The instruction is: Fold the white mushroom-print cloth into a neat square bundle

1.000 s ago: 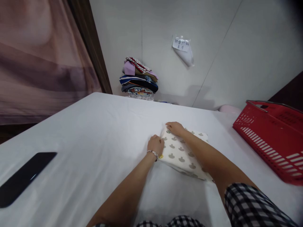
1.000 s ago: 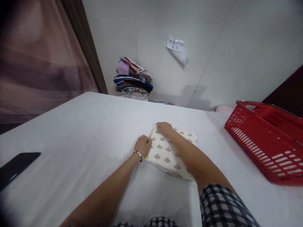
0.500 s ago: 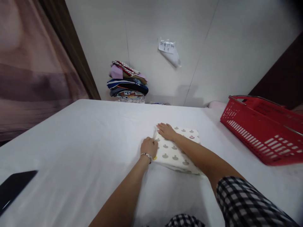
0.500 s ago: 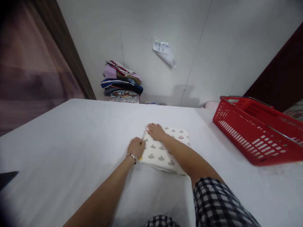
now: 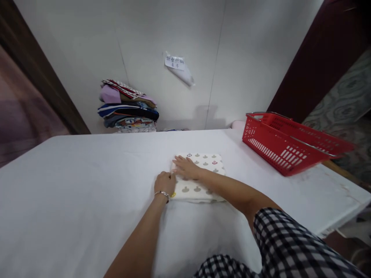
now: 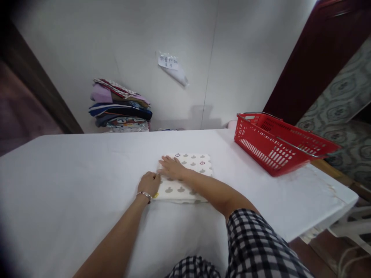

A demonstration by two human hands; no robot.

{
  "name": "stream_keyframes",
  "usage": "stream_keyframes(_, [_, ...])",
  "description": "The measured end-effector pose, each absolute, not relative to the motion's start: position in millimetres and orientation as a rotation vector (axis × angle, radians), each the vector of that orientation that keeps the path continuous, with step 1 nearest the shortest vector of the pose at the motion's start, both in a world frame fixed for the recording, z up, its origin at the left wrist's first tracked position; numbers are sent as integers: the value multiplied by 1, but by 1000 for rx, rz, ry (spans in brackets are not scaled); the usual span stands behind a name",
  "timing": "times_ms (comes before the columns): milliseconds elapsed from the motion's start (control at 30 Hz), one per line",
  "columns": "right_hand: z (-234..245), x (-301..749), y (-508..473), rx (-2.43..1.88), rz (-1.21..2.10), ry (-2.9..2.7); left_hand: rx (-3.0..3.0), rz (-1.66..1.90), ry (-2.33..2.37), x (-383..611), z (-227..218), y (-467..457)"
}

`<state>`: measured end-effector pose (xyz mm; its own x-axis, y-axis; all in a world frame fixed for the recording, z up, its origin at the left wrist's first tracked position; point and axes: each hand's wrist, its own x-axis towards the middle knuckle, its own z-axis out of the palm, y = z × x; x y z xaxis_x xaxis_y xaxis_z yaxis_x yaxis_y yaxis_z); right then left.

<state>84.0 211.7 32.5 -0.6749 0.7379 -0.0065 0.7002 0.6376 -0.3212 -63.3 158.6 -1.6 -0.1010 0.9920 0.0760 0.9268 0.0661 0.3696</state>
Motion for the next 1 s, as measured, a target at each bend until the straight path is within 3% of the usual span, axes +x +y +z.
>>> stream_keyframes(233, [36,162,200,-1655,143,-2492,1943,455,2146,-63,-2,161])
stream_keyframes(433, [9,178,208,-1803,237,-2510,1905,471,2165,-64,-4,160])
stream_keyframes(633, [34,183,192,-1779,426,-2443,1616,551,2101,-71,11,165])
stream_keyframes(767, [45,192,162,-1703,559,-2371,1827,644,2072,-49,32,158])
stream_keyframes(867, [37,200,142,-1734,508,-2349,2198,503,1874,-26,33,150])
stream_keyframes(1000, [14,213,129,-1742,409,-2326,2181,213,1829,-25,14,149])
